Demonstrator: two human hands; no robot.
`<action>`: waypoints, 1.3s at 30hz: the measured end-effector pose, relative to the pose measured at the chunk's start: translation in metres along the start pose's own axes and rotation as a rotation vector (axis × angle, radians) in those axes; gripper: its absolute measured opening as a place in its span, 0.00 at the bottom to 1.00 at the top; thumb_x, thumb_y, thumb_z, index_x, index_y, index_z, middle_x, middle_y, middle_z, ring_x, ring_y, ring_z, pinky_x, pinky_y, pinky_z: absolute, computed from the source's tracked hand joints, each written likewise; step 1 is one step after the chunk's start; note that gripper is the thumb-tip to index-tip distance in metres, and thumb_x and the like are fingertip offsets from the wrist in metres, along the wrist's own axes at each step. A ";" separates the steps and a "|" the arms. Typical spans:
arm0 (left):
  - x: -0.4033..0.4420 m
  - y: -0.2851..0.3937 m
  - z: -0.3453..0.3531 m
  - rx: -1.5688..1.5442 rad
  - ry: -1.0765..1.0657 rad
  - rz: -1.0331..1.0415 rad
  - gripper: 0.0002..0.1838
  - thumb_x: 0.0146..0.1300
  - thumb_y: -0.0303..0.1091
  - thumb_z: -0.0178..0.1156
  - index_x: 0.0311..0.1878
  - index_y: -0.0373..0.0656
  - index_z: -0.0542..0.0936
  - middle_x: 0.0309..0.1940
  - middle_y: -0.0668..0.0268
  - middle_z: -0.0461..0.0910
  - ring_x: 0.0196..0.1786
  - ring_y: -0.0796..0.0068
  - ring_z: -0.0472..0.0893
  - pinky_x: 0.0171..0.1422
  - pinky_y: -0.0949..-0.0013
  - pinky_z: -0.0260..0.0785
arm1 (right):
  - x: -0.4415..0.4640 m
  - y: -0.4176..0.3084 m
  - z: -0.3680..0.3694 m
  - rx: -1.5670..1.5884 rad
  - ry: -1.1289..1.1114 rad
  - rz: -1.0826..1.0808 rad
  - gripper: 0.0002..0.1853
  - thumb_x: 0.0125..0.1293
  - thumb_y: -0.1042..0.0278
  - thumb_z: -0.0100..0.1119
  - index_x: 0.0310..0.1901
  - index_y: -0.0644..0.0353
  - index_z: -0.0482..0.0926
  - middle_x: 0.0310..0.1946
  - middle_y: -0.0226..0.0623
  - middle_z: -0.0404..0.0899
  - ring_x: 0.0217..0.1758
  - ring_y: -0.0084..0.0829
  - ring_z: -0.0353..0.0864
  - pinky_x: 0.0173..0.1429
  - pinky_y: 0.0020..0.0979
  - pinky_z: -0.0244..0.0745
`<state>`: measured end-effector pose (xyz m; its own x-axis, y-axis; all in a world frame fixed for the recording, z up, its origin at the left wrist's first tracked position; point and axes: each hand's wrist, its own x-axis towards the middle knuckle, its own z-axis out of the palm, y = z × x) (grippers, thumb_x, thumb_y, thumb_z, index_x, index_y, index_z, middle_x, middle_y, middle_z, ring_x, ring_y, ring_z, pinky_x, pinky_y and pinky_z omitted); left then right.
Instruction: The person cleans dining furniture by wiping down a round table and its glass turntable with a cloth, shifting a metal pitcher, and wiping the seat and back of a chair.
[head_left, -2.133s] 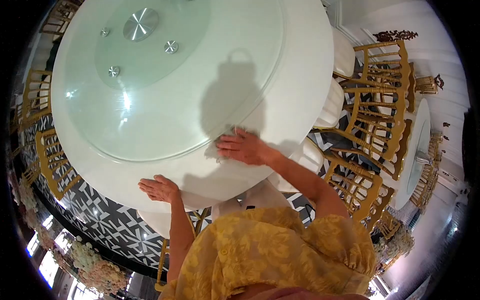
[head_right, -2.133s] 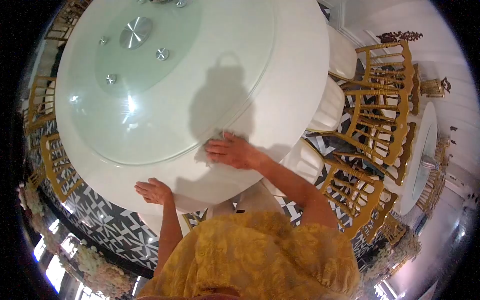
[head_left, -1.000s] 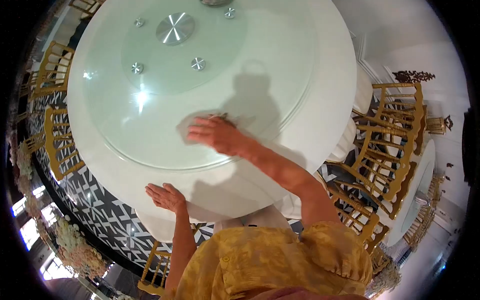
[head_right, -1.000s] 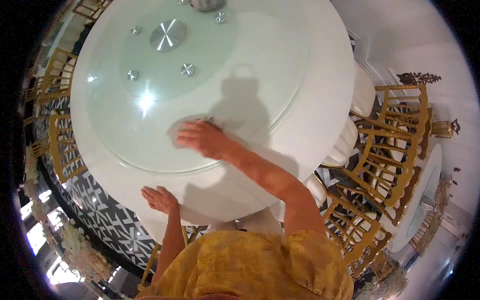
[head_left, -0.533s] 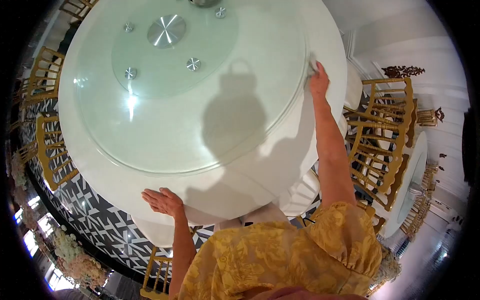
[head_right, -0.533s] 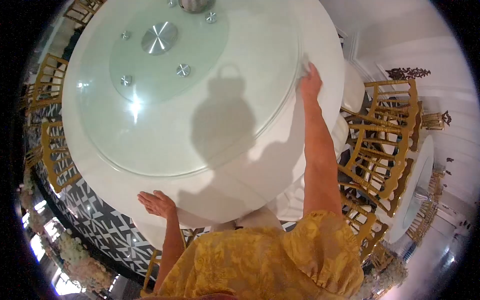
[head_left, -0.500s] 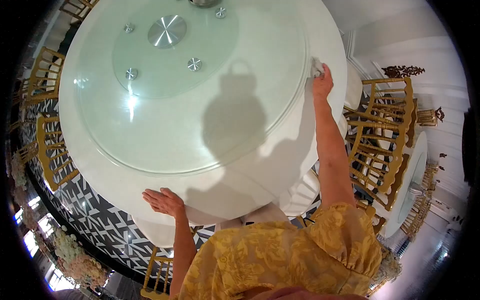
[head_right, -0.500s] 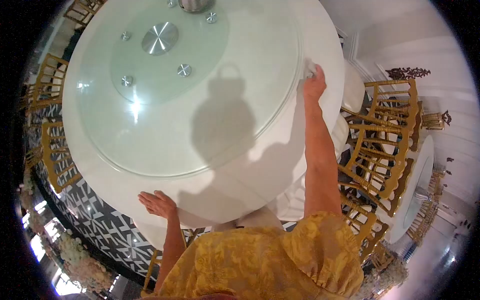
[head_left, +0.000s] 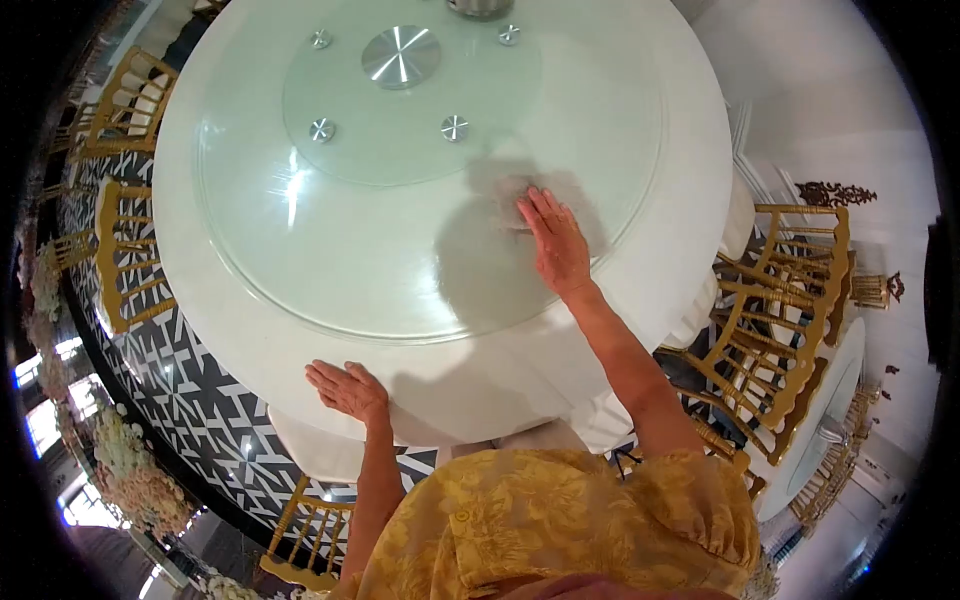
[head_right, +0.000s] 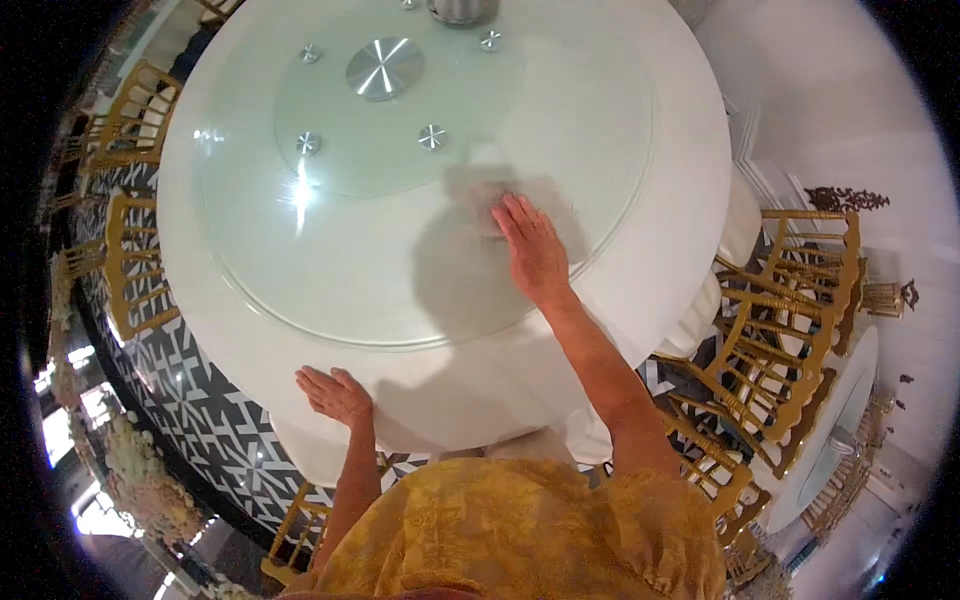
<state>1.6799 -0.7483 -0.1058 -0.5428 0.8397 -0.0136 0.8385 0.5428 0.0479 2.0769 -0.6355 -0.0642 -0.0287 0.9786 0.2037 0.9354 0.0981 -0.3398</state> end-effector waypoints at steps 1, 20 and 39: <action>0.000 -0.001 0.000 -0.009 -0.001 0.013 0.37 0.76 0.49 0.40 0.79 0.35 0.51 0.81 0.50 0.46 0.83 0.54 0.44 0.82 0.50 0.39 | -0.003 -0.004 0.006 0.002 0.000 -0.009 0.27 0.67 0.80 0.49 0.68 0.54 0.71 0.72 0.36 0.68 0.76 0.42 0.64 0.77 0.48 0.61; 0.001 0.002 -0.002 -0.023 -0.011 0.016 0.36 0.74 0.45 0.44 0.79 0.34 0.52 0.81 0.50 0.46 0.83 0.56 0.45 0.82 0.52 0.38 | 0.073 -0.077 0.047 0.210 -0.180 -0.374 0.27 0.64 0.62 0.61 0.67 0.45 0.73 0.68 0.29 0.71 0.74 0.35 0.66 0.77 0.53 0.53; 0.000 0.002 -0.001 -0.028 0.005 0.024 0.37 0.74 0.45 0.43 0.79 0.34 0.51 0.81 0.49 0.47 0.83 0.52 0.45 0.81 0.49 0.40 | 0.041 0.049 0.020 -0.172 -0.114 0.143 0.37 0.69 0.45 0.57 0.74 0.52 0.63 0.78 0.41 0.56 0.82 0.45 0.51 0.78 0.59 0.50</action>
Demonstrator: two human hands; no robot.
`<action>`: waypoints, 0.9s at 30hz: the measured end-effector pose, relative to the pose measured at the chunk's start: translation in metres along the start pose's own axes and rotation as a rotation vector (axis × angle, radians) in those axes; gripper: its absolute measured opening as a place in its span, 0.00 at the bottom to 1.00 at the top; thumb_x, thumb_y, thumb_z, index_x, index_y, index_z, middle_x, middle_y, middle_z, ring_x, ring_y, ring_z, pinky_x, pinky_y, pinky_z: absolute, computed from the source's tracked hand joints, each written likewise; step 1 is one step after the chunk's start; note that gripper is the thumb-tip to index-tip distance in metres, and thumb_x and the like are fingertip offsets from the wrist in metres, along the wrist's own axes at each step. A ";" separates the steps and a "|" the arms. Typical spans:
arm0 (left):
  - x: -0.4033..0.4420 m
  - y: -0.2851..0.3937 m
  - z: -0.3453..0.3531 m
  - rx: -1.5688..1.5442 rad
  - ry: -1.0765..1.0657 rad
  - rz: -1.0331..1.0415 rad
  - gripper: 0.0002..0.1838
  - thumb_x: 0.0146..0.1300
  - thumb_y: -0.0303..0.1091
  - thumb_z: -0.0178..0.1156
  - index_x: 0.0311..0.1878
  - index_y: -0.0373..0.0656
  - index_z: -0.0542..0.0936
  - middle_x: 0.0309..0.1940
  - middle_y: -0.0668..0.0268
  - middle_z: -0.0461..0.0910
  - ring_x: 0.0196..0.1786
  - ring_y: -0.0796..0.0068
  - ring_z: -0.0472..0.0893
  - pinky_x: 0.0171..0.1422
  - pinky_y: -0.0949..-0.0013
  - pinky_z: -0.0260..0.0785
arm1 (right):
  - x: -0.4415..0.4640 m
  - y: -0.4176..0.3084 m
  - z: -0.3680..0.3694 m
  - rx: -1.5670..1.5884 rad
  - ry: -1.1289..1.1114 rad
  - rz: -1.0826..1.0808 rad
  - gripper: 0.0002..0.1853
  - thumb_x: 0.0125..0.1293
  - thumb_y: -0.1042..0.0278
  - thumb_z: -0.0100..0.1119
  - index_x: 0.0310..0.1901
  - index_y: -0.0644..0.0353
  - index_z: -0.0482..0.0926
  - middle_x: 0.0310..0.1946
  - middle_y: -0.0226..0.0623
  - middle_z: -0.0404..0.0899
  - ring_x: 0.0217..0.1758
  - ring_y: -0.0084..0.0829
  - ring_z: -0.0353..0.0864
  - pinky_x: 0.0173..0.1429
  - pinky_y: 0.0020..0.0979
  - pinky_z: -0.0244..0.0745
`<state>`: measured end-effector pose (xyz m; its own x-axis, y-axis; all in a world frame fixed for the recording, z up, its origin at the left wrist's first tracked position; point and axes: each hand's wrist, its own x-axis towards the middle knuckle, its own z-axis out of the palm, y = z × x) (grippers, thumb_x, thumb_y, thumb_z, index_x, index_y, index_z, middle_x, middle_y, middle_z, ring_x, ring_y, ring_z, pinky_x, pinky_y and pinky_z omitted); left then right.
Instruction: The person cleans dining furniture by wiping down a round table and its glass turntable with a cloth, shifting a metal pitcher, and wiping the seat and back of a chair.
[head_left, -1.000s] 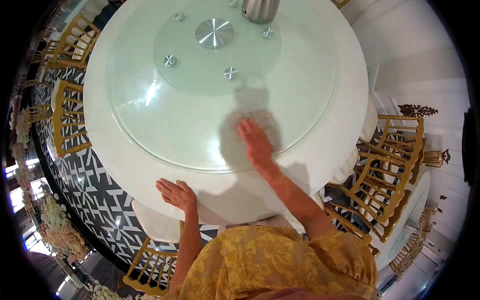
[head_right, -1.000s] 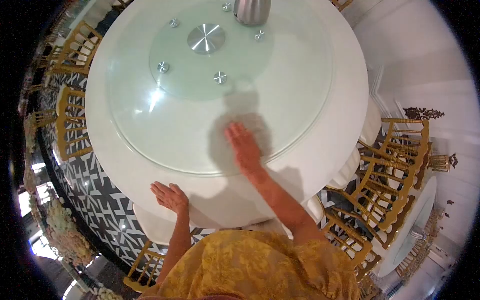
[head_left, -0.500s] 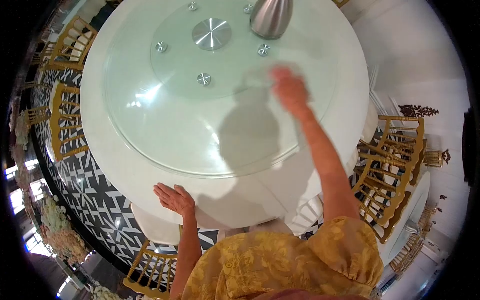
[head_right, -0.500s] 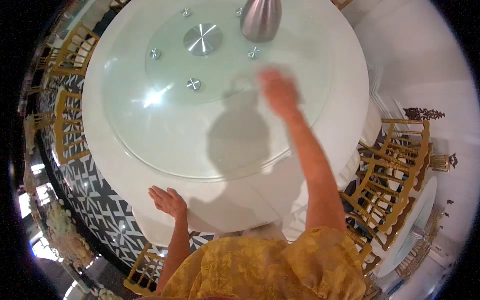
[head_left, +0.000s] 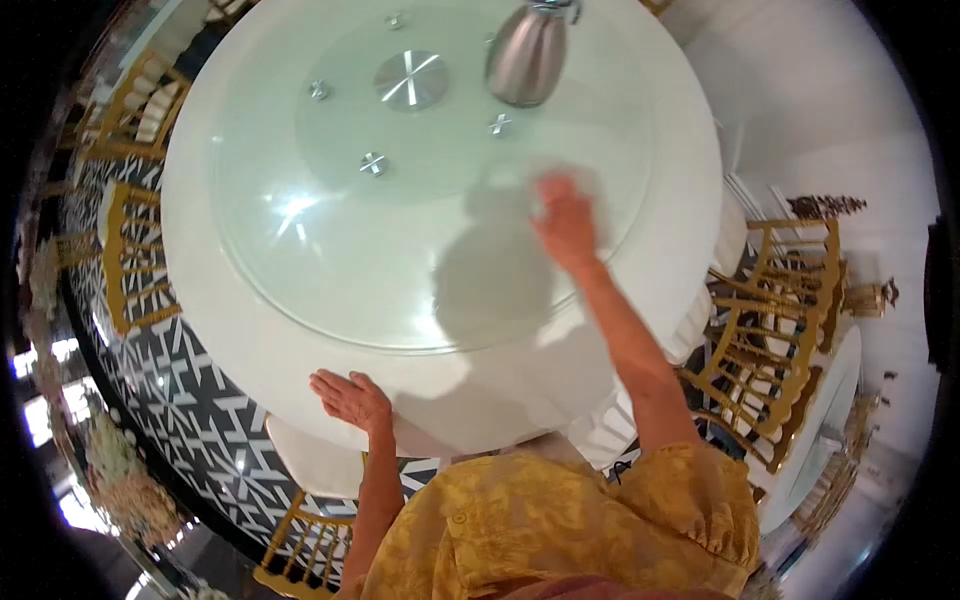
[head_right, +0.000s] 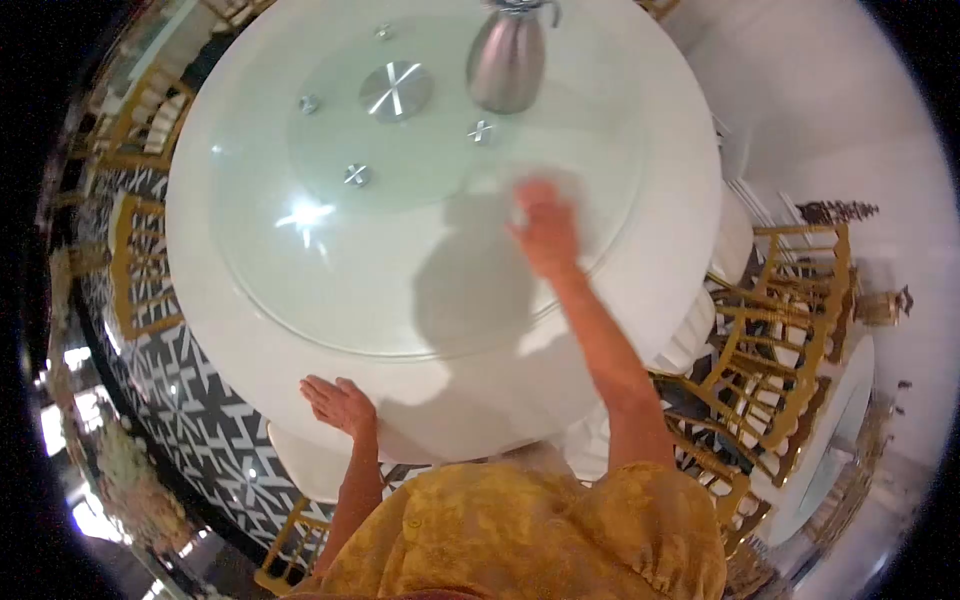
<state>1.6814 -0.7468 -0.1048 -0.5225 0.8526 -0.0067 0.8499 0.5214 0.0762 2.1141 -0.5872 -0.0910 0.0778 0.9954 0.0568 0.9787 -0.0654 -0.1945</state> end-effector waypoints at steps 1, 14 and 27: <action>0.000 0.001 0.001 -0.008 0.000 0.026 0.37 0.74 0.45 0.43 0.79 0.34 0.51 0.81 0.49 0.47 0.83 0.52 0.45 0.81 0.49 0.40 | -0.011 -0.035 -0.019 0.072 -0.156 -0.029 0.37 0.69 0.44 0.57 0.75 0.51 0.62 0.79 0.40 0.54 0.82 0.43 0.50 0.79 0.59 0.48; 0.003 -0.006 0.007 0.048 0.003 0.006 0.36 0.75 0.48 0.42 0.79 0.36 0.53 0.81 0.52 0.47 0.83 0.55 0.44 0.81 0.50 0.39 | -0.090 -0.153 0.020 0.531 -0.110 -0.653 0.30 0.67 0.43 0.59 0.67 0.47 0.73 0.70 0.30 0.69 0.76 0.35 0.62 0.75 0.50 0.56; -0.002 -0.001 0.001 -0.001 0.009 0.010 0.36 0.76 0.50 0.39 0.79 0.35 0.53 0.81 0.52 0.47 0.83 0.56 0.45 0.81 0.50 0.39 | 0.073 0.122 -0.016 -0.147 0.218 0.337 0.30 0.76 0.50 0.46 0.75 0.48 0.63 0.78 0.39 0.58 0.79 0.48 0.56 0.76 0.59 0.54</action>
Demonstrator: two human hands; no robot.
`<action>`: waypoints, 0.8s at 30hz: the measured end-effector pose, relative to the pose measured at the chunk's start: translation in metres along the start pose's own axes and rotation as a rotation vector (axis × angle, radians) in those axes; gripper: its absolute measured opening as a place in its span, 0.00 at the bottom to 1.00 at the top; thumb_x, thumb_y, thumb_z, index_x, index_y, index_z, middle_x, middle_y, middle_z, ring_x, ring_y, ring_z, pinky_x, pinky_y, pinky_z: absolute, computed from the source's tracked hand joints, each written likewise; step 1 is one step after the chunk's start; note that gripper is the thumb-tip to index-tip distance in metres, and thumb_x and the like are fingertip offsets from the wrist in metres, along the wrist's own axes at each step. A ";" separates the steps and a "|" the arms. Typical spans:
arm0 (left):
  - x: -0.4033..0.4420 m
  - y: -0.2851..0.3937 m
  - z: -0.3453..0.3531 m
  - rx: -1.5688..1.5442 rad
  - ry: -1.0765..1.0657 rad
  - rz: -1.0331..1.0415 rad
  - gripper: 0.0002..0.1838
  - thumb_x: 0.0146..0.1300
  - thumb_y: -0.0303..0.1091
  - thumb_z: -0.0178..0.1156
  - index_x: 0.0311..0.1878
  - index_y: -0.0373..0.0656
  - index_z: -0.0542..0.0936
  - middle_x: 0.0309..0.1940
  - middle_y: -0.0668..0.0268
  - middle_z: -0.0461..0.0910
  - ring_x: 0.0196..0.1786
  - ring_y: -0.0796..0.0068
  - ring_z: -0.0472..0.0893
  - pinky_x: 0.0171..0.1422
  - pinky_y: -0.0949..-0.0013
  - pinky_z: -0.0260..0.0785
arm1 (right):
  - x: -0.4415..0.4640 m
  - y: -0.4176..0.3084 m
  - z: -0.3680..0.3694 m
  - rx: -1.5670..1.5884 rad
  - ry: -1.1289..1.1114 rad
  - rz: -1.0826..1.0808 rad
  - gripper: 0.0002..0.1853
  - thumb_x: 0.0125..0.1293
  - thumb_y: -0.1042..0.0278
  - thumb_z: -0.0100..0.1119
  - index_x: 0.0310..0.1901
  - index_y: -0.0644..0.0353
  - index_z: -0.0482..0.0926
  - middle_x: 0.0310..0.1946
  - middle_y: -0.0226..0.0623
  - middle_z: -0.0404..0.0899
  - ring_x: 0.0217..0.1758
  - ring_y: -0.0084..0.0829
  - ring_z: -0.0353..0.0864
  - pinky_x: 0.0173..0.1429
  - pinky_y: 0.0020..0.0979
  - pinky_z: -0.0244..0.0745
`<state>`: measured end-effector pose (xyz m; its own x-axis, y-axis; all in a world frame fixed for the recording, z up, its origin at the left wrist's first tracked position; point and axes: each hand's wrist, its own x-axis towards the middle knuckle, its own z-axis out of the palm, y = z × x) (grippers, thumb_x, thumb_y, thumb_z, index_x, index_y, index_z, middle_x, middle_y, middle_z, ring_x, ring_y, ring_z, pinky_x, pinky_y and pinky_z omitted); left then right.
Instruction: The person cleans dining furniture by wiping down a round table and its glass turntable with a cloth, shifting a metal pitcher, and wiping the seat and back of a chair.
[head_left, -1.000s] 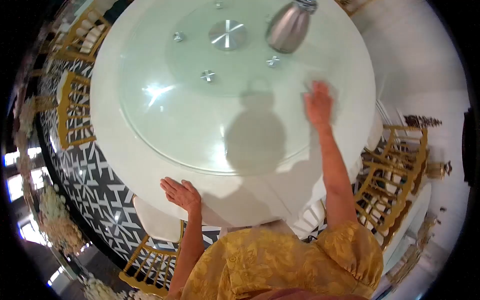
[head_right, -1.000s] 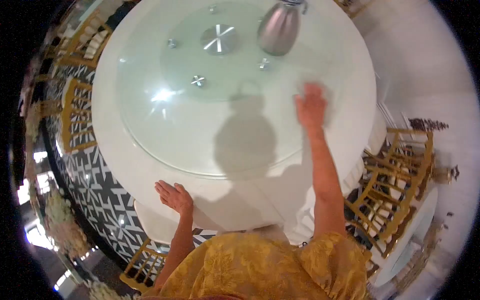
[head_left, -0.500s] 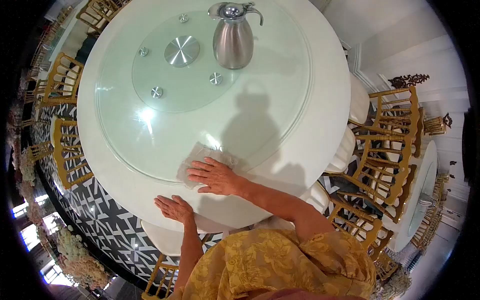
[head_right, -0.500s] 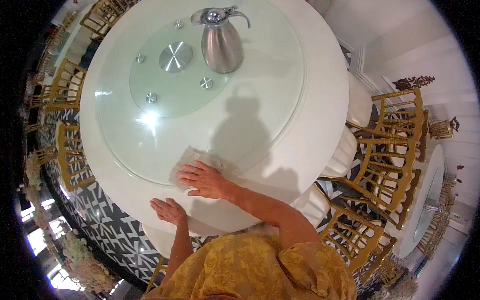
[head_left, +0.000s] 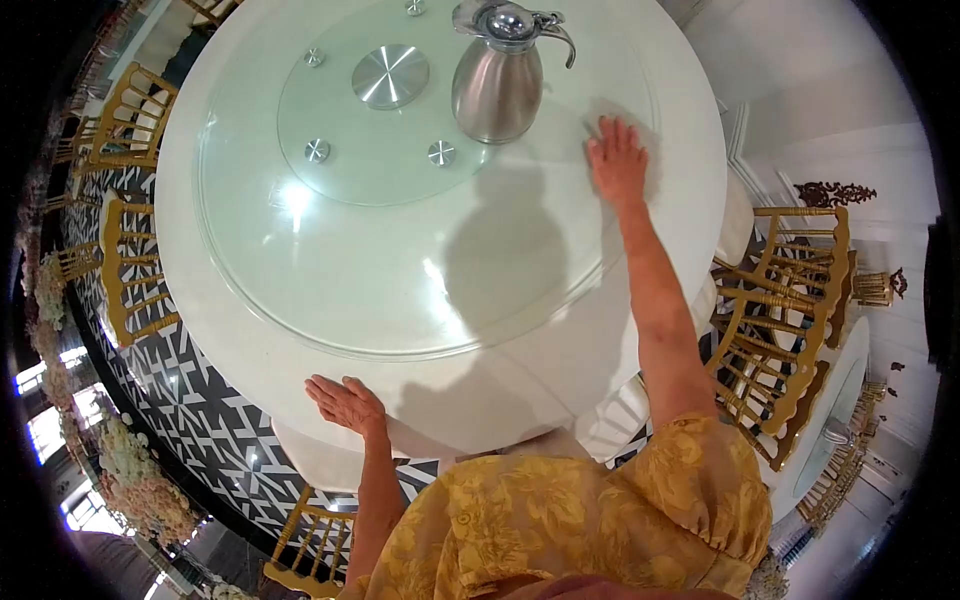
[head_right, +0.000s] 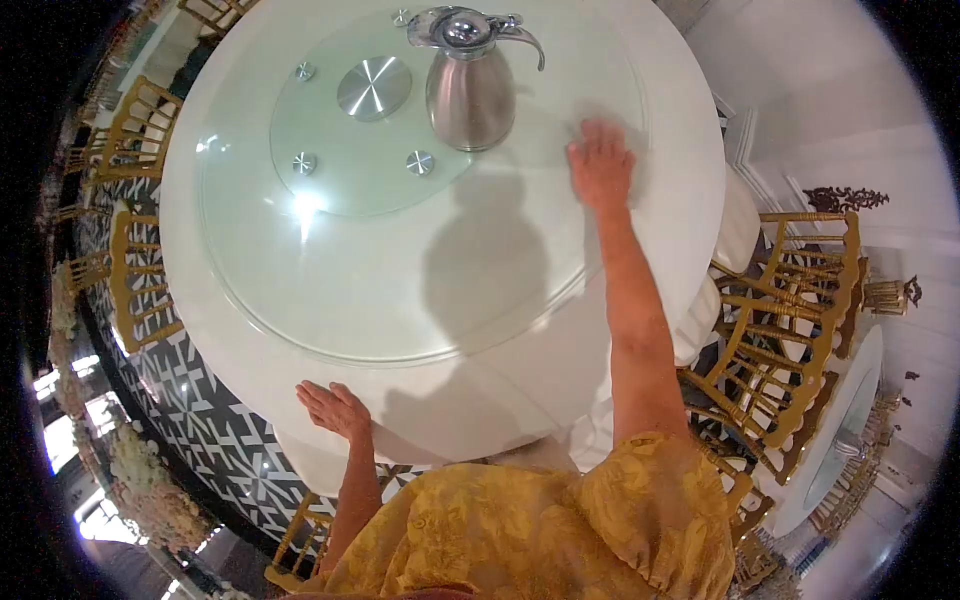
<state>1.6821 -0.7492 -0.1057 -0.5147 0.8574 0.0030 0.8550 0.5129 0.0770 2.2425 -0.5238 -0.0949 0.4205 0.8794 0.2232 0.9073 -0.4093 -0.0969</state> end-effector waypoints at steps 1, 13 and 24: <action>0.000 0.001 -0.001 -0.003 0.004 0.005 0.36 0.76 0.50 0.39 0.79 0.35 0.53 0.81 0.51 0.46 0.83 0.55 0.45 0.81 0.50 0.39 | -0.016 -0.009 0.000 -0.004 -0.033 -0.100 0.31 0.75 0.47 0.45 0.76 0.48 0.61 0.78 0.38 0.56 0.81 0.48 0.53 0.76 0.60 0.51; 0.003 -0.003 0.003 0.026 0.020 0.000 0.36 0.76 0.50 0.40 0.78 0.36 0.54 0.80 0.49 0.49 0.82 0.53 0.48 0.81 0.49 0.41 | -0.234 -0.186 -0.077 0.318 -0.557 -0.507 0.37 0.72 0.40 0.51 0.77 0.46 0.58 0.81 0.31 0.49 0.84 0.41 0.43 0.82 0.57 0.39; 0.001 0.002 -0.001 0.023 0.032 0.005 0.36 0.76 0.50 0.40 0.78 0.35 0.55 0.80 0.50 0.49 0.82 0.54 0.48 0.80 0.49 0.42 | -0.167 -0.166 -0.054 0.451 -0.442 -0.775 0.23 0.71 0.54 0.53 0.67 0.41 0.74 0.70 0.27 0.69 0.76 0.41 0.61 0.73 0.51 0.58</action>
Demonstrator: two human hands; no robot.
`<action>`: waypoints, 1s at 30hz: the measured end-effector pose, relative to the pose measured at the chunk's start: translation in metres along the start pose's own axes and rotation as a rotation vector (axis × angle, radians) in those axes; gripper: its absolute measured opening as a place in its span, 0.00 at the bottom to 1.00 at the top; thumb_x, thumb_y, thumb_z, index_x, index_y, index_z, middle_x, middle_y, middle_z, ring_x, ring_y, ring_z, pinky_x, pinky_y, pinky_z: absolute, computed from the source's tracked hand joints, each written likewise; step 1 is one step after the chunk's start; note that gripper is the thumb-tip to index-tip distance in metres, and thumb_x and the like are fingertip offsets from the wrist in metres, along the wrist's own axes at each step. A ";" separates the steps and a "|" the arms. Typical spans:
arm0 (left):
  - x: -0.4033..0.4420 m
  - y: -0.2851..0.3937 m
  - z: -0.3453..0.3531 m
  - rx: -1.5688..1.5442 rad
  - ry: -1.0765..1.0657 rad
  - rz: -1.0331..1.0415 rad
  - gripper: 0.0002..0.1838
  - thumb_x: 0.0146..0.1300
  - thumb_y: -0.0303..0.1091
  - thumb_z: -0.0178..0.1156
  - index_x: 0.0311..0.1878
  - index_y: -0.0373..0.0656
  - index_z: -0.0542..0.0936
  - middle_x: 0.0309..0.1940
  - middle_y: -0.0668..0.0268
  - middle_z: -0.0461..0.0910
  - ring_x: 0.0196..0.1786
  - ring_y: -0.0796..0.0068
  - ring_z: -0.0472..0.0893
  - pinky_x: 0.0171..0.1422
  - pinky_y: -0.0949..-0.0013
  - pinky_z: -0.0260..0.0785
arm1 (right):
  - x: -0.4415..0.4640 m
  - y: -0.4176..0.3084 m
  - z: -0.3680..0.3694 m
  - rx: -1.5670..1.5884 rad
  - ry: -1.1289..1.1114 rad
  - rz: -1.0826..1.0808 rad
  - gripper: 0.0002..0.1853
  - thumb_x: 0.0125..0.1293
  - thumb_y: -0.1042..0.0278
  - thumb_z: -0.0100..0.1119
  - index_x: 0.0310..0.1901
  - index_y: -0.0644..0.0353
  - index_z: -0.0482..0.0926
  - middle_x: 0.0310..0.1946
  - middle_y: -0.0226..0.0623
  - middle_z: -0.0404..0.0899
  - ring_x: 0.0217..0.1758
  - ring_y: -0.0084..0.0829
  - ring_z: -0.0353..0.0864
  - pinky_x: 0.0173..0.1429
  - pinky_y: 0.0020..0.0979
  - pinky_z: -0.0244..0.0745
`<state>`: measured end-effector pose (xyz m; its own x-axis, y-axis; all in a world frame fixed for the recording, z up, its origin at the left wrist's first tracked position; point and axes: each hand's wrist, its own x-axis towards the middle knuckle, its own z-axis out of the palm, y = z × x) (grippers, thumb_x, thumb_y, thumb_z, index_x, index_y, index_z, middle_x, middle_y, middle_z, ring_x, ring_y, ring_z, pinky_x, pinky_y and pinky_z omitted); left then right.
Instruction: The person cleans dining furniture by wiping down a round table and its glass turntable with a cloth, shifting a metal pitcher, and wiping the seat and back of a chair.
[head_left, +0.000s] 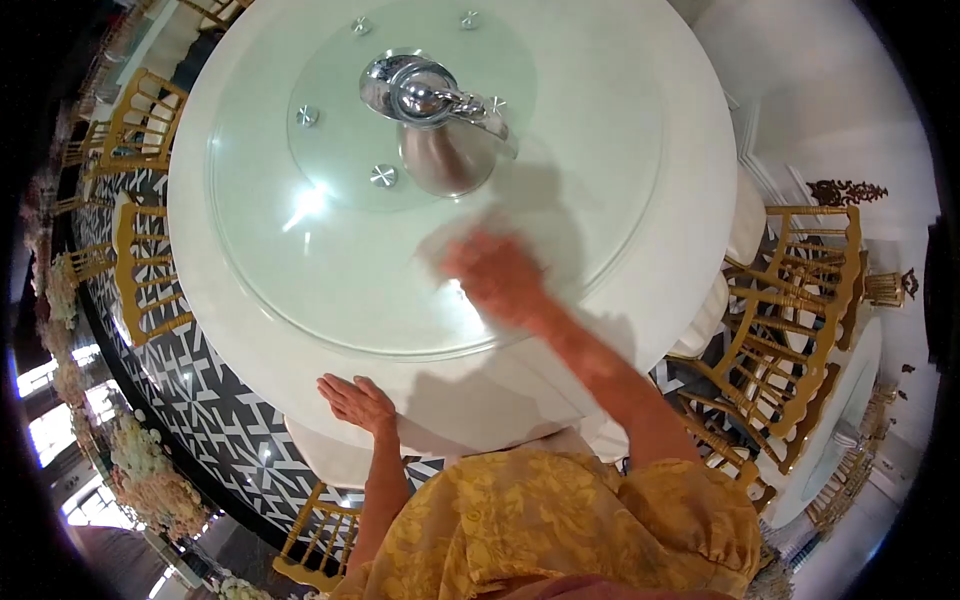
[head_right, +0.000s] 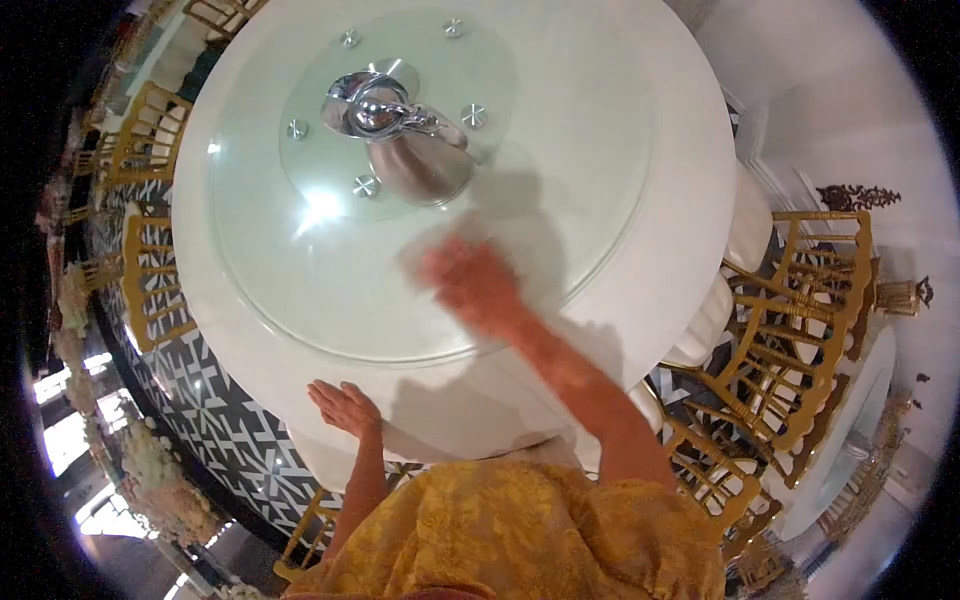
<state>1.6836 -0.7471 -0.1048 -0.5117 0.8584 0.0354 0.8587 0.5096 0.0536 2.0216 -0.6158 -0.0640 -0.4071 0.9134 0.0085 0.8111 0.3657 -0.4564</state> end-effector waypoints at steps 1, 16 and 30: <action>-0.002 0.001 -0.002 -0.024 0.004 0.010 0.36 0.76 0.50 0.40 0.78 0.34 0.55 0.80 0.49 0.49 0.82 0.54 0.48 0.80 0.49 0.42 | 0.001 0.032 -0.016 -0.111 0.093 0.031 0.22 0.71 0.56 0.53 0.66 0.42 0.74 0.70 0.29 0.69 0.75 0.42 0.62 0.72 0.51 0.59; 0.001 -0.007 0.004 0.024 -0.007 0.035 0.36 0.75 0.48 0.41 0.79 0.36 0.53 0.81 0.50 0.48 0.83 0.53 0.47 0.80 0.49 0.41 | 0.024 0.110 -0.031 -0.319 0.355 0.425 0.28 0.69 0.54 0.55 0.71 0.46 0.70 0.75 0.33 0.64 0.78 0.47 0.59 0.72 0.61 0.57; 0.000 -0.017 0.014 0.037 -0.001 0.064 0.37 0.77 0.53 0.36 0.80 0.38 0.51 0.81 0.48 0.47 0.83 0.53 0.47 0.80 0.51 0.42 | -0.083 0.310 -0.102 -0.065 0.745 0.665 0.26 0.70 0.79 0.44 0.68 0.58 0.71 0.67 0.48 0.73 0.74 0.45 0.67 0.77 0.41 0.60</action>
<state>1.6694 -0.7555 -0.1200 -0.4561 0.8892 0.0361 0.8899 0.4559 0.0144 2.3500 -0.5599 -0.1155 0.4868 0.8068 0.3347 0.8086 -0.2714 -0.5220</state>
